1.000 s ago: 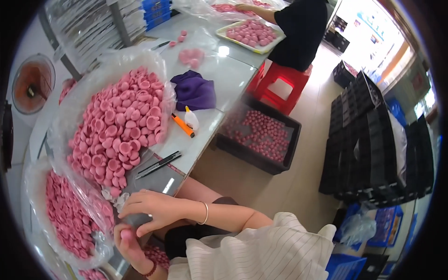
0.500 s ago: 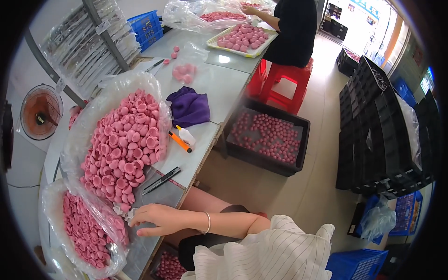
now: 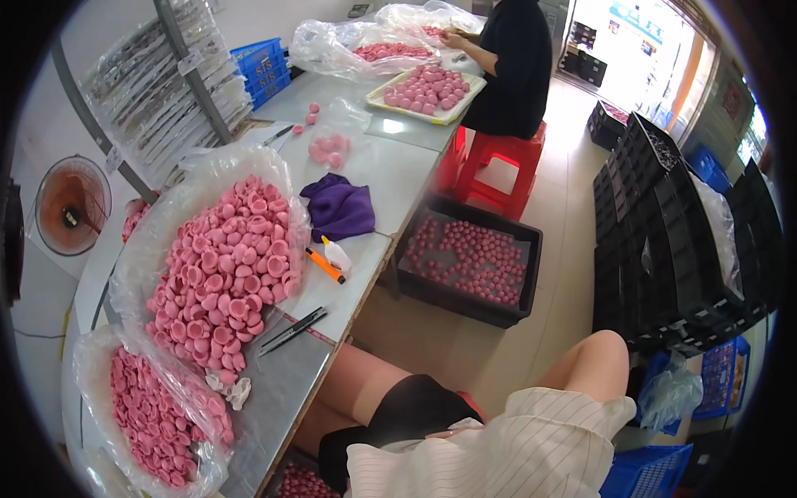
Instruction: Assembling two pink plastic halves together using glue to form a sphere.
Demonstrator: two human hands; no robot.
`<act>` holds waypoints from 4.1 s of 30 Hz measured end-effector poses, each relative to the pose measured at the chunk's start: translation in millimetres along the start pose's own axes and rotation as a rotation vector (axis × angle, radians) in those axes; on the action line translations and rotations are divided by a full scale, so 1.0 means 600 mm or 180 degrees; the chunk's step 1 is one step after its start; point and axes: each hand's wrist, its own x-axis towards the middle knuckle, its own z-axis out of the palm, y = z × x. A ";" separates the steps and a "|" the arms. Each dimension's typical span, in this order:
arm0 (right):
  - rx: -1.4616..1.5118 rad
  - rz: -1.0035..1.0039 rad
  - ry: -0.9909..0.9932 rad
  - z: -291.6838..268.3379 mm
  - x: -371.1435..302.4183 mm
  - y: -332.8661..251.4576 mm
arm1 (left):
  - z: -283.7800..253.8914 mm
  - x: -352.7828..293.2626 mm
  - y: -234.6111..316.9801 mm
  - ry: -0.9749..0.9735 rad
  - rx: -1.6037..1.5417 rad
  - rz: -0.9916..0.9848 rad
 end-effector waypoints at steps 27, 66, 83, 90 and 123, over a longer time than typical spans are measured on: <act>-0.0314 0.0126 -0.0132 0.071 0.057 -0.003 | 0.080 0.006 -0.001 0.0734 -0.1627 -0.0306; -0.0602 0.0778 -0.0558 0.028 0.026 -0.007 | 0.104 0.156 0.067 0.1859 -0.4524 -0.0725; -0.1007 0.1100 0.0205 0.012 0.003 -0.014 | -0.016 0.287 -0.030 0.1579 -0.3218 0.0825; -0.2181 0.0428 0.3355 -0.096 0.086 -0.058 | -0.188 0.247 -0.158 0.3071 -0.2688 0.0188; 0.0652 0.0141 0.3167 -0.116 0.284 -0.058 | -0.091 -0.006 -0.272 0.3403 -0.2160 -0.4628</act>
